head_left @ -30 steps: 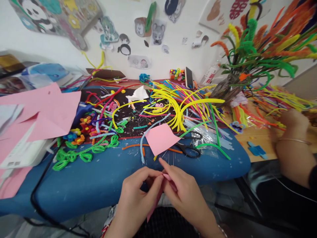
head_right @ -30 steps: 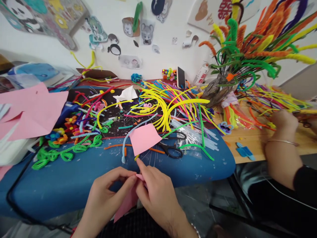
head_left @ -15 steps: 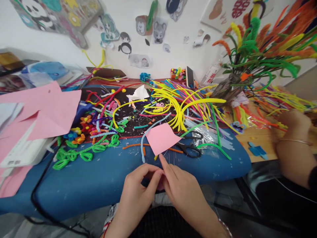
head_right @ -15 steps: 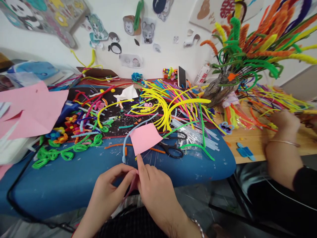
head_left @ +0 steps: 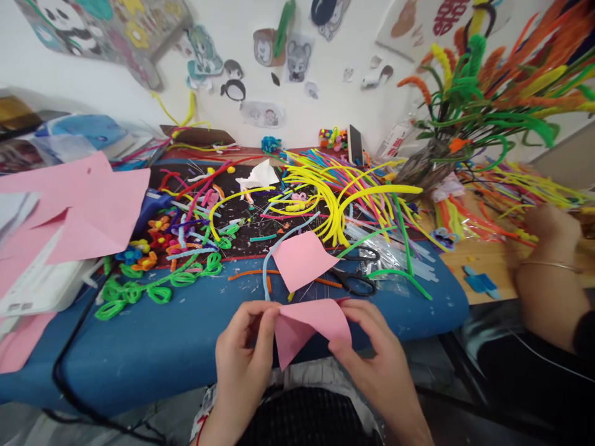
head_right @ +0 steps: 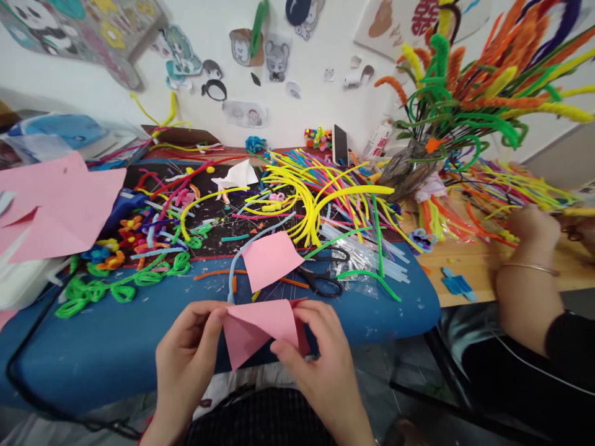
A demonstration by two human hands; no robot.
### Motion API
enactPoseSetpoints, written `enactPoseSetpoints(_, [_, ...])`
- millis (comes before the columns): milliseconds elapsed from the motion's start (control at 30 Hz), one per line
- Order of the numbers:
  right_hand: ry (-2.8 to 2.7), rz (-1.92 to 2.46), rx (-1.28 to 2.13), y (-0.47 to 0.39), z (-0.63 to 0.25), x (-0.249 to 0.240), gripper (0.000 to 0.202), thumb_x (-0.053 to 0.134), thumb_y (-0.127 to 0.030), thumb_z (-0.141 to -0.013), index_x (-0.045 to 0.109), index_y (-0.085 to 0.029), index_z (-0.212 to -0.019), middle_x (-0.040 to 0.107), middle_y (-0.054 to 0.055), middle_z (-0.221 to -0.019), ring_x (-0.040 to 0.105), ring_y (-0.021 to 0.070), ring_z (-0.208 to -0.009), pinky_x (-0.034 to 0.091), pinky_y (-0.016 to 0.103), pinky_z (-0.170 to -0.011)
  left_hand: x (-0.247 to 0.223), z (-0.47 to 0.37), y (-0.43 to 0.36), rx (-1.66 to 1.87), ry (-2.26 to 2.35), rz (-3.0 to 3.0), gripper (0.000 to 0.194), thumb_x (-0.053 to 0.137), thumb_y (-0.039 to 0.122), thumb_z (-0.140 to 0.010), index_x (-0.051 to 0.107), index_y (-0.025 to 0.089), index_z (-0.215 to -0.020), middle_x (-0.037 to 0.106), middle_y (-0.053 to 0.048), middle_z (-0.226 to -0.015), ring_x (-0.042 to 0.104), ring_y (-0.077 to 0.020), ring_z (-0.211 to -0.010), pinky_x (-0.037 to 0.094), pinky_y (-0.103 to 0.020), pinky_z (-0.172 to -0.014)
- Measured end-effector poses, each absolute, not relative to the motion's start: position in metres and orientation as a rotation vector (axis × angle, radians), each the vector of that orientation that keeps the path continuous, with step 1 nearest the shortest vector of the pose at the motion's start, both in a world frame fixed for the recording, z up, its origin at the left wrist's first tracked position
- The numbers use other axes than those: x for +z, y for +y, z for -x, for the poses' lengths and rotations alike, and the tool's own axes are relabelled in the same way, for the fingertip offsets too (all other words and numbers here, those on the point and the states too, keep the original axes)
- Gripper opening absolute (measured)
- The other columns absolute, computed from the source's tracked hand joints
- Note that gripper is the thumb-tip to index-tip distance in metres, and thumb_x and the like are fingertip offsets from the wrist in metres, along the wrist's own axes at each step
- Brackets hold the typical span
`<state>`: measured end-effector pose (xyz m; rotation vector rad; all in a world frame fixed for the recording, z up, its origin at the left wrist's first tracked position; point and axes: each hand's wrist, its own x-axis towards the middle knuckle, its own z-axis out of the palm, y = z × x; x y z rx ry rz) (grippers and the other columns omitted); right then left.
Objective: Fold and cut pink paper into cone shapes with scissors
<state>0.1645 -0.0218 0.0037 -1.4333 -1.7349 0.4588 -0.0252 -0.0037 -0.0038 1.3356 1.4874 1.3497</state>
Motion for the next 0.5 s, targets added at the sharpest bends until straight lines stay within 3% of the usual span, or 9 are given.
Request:
enactPoseSetpoints(100, [-1.826,1.288,0.49,-0.019,-0.158,0.0,0.033,0.068,-0.026,-0.086,0.06,-0.025,-0.117,0.065,0.006,-0.113,0.06,0.0233,-0.106,0.052,0.036,-0.09,-0.005,0.021,-0.005,1.339,1.405,-1.296,0.017,0.054,0.035,-0.093,0.061,0.021,-0.086,0.071,-0.001,-0.079,0.067,-0.013,-0.071,0.054,-0.02,-0.068])
enactPoseSetpoints(233, [-1.961,1.082,0.39,-0.016,-0.152,-0.002,0.042,0.055,-0.004,-0.088,0.057,-0.026,-0.125,0.066,0.005,-0.116,0.053,0.0234,-0.114,0.044,0.04,-0.099,0.0,0.019,-0.004,1.401,1.446,-1.218,0.022,0.053,0.04,-0.093,0.055,0.021,-0.081,0.061,0.003,-0.062,0.056,-0.0104,-0.053,0.046,-0.016,-0.051])
enactPoseSetpoints(300, [-2.017,1.038,0.405,-0.016,-0.15,-0.003,0.043,0.052,-0.005,-0.09,0.056,-0.026,-0.127,0.065,0.005,-0.113,0.05,0.0237,-0.111,0.044,0.04,-0.097,0.002,0.02,-0.004,1.371,1.425,-1.185,0.023,0.053,0.042,-0.093,0.054,0.022,-0.082,0.06,0.004,-0.062,0.053,-0.0103,-0.052,0.045,-0.017,-0.05])
enactPoseSetpoints(400, [-1.999,1.078,0.526,-0.017,-0.148,-0.004,0.039,0.054,-0.035,-0.096,0.05,-0.026,-0.133,0.058,0.008,-0.114,0.046,0.0247,-0.103,0.046,0.04,-0.089,0.003,0.022,-0.006,1.346,1.397,-1.182,0.024,0.052,0.043,-0.093,0.053,0.022,-0.083,0.059,0.004,-0.061,0.051,-0.0103,-0.05,0.044,-0.018,-0.05])
enactPoseSetpoints(500, [-2.01,1.077,0.621,-0.018,-0.144,-0.003,0.062,0.04,-0.069,-0.09,0.047,-0.028,-0.136,0.051,0.008,-0.115,0.043,0.0259,-0.1,0.044,0.043,-0.088,0.001,0.023,-0.008,1.377,1.44,-1.211,0.023,0.052,0.042,-0.093,0.054,0.022,-0.082,0.055,0.006,-0.057,0.048,-0.0092,-0.047,0.04,-0.015,-0.047])
